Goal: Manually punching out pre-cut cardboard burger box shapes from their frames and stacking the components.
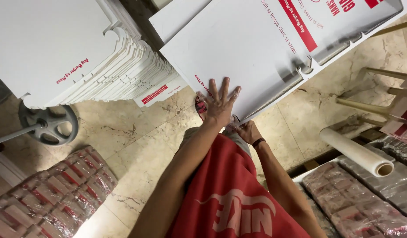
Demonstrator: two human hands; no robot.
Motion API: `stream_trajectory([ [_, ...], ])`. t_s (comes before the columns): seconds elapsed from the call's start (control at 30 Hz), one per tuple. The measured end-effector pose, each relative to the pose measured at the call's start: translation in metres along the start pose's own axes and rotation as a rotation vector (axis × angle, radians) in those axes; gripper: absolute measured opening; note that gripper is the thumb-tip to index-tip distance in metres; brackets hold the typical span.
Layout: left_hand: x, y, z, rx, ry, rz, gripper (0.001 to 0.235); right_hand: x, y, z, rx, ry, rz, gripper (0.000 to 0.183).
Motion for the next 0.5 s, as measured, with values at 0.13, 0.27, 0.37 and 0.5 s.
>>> stream_trajectory([
  [0.13,-0.004,0.003,0.0,0.028,0.023,-0.027,0.112,-0.022,-0.057,0.021,0.636,0.03,0.217,0.032],
  [0.27,0.005,0.003,0.006,0.03,0.072,-0.025,0.11,-0.018,-0.058,0.013,0.873,0.059,0.325,0.034],
  [0.37,0.004,0.0,-0.007,0.102,-0.003,0.025,0.105,-0.03,-0.081,0.01,0.757,0.007,0.443,0.047],
  [0.5,0.011,-0.014,-0.003,0.101,0.009,0.062,0.113,-0.025,-0.098,0.027,0.712,0.035,0.486,0.054],
])
Point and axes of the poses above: each hand's wrist, its own x-axis towards the middle knuckle, its own z-axis out of the palm, y = z × x, the point moved 2 cm from there along x, towards the middle knuckle, and after that the axes turned 12 degrees about x, right-handed, at the moved point
